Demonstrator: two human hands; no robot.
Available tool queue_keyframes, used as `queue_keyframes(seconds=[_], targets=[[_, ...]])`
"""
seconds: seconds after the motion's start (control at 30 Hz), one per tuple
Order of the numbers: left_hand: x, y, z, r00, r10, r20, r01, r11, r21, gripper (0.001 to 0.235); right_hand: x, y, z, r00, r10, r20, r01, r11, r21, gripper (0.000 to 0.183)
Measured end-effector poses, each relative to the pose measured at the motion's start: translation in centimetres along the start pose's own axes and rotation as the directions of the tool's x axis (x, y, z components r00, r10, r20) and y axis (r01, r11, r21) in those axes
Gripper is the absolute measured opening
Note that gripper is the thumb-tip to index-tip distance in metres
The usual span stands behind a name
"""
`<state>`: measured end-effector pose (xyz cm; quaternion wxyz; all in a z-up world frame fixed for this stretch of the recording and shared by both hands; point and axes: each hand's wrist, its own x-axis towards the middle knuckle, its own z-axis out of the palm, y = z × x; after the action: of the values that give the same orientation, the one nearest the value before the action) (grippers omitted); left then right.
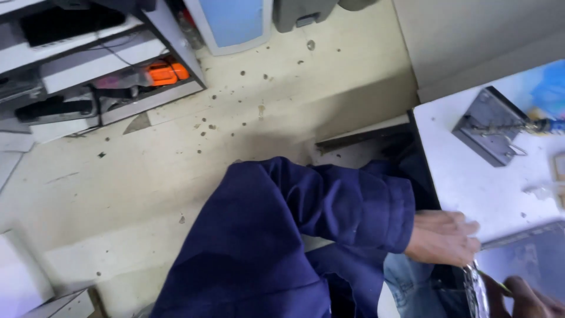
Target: The person removes the bezel from a laptop screen and uses a screwdriver to unscrew screws from the screen assembly while the device rests on their lap.
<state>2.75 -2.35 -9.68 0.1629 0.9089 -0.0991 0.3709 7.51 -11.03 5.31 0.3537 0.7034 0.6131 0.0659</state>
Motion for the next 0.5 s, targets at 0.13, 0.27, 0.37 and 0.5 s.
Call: queue_keyframes(seconds=[0.13,0.27,0.37,0.5], targets=[[-0.5,0.9,-2.2,0.995,-0.034,-0.097,0.035,0.999,0.015,0.013,-5.9,3.1,1.1,0.983,0.162,0.082,-0.161,0.987,-0.013,0.037],[0.2,1.6,-6.2,0.988,-0.031,0.153,0.019,0.997,0.08,0.019,-6.4,3.3,-0.3,0.994,0.113,0.003,-0.111,0.962,0.25,0.037],[1.1,1.3,-8.6,0.953,-0.004,0.302,-0.019,0.997,0.073,0.016,-6.1,3.8,-0.3,0.984,-0.036,-0.173,0.102,0.917,0.386,0.028],[2.2,1.1,-9.8,0.896,0.035,0.443,-0.108,0.984,0.14,0.014,-6.1,4.6,-0.5,0.951,-0.194,-0.24,0.289,0.83,0.477,0.018]])
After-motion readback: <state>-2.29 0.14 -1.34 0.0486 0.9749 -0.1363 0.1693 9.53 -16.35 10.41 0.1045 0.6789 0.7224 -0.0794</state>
